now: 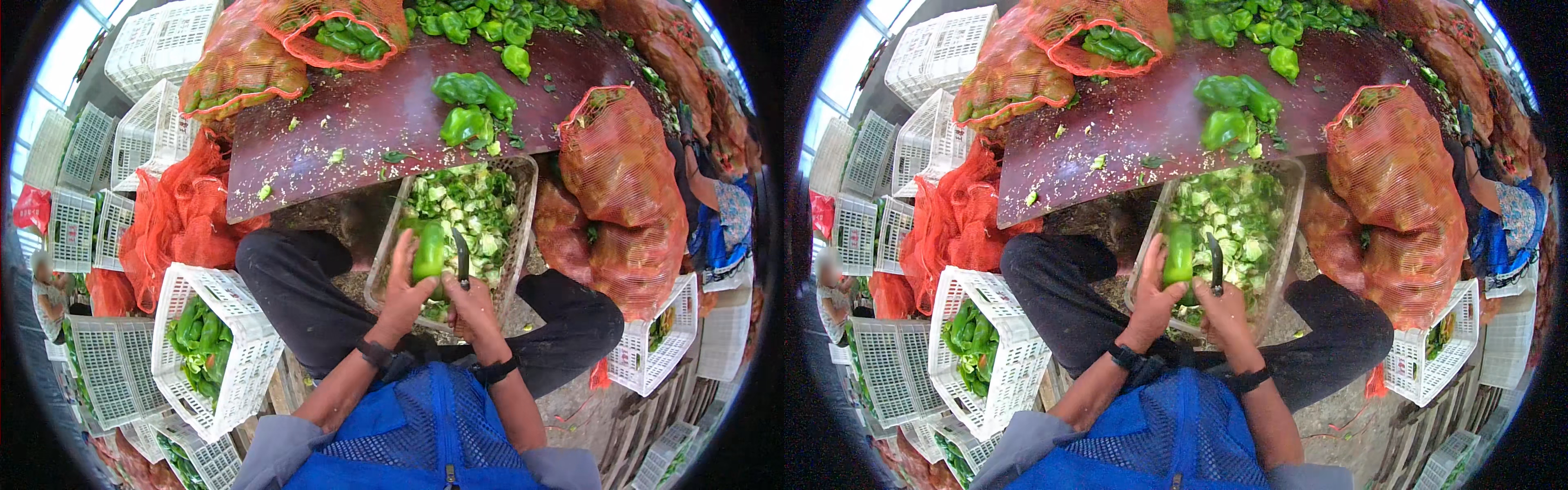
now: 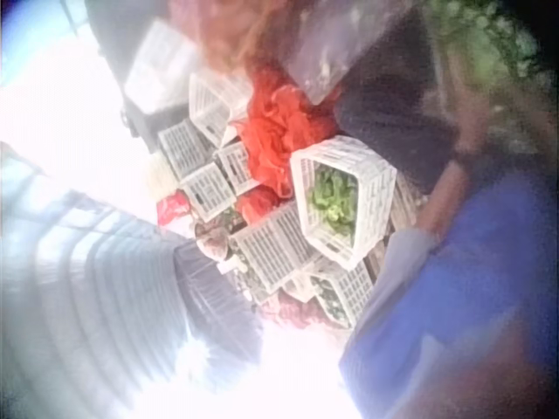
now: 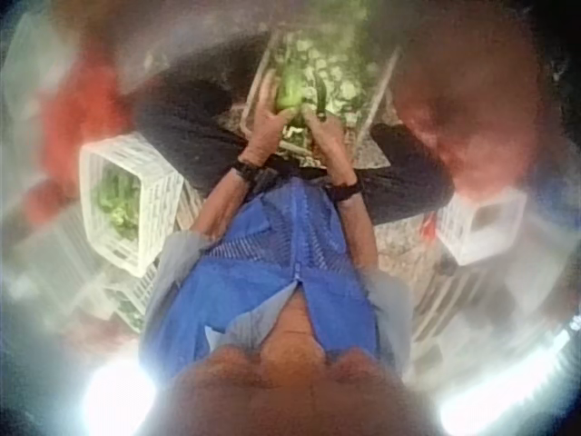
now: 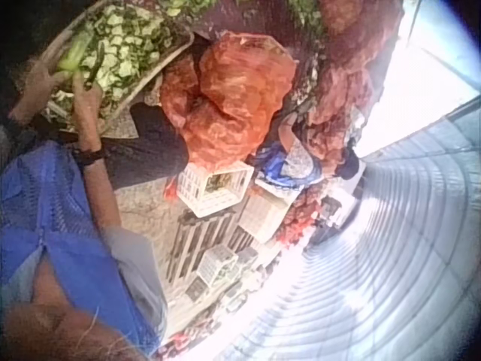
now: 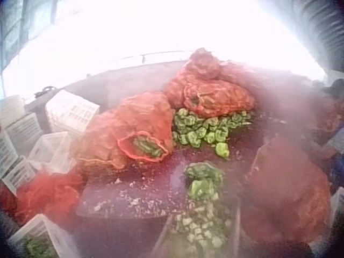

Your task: Processing green peppers by removing stems and seeds with a knife and emptying a large mesh bag of peppers onto a sorting table.

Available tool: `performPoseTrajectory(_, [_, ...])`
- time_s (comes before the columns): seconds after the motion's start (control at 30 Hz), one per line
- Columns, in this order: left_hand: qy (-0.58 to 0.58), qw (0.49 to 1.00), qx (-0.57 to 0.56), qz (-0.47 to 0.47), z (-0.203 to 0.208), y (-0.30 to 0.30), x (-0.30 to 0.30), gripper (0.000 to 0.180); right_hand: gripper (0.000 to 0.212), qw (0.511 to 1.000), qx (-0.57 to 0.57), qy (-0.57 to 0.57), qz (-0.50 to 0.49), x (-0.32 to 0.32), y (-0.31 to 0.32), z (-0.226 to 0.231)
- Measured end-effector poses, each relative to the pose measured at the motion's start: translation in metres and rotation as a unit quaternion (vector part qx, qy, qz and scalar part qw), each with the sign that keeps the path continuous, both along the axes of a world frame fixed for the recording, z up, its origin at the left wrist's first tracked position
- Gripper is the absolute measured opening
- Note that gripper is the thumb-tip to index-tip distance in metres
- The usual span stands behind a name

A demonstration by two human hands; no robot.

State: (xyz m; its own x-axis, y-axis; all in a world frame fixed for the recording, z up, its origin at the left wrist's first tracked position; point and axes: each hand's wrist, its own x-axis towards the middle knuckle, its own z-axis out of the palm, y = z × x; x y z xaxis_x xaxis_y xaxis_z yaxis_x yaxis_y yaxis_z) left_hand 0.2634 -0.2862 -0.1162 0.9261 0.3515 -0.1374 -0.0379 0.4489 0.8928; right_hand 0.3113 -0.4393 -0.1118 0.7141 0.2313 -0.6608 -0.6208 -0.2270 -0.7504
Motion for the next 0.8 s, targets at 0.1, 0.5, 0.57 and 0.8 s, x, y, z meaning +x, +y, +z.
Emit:
performPoseTrajectory(0.1, [0.029,0.972,0.219,-0.078,0.006,-0.002,0.001,0.097,0.043,0.991,0.098,0.082,-0.049,0.003,-0.007,-0.014])
performPoseTrajectory(0.5, [0.017,0.874,0.484,0.021,0.028,-0.034,0.006,0.089,0.031,0.919,0.358,0.063,-0.151,-0.009,0.012,-0.017])
performPoseTrajectory(0.57, [0.032,0.893,0.448,0.028,0.028,-0.033,0.006,0.087,0.029,0.925,0.329,0.113,-0.155,-0.008,0.011,-0.010])
performPoseTrajectory(0.8, [0.036,0.943,0.327,0.045,0.035,-0.023,0.010,0.070,0.024,0.970,0.198,0.080,-0.112,-0.013,0.010,0.007])
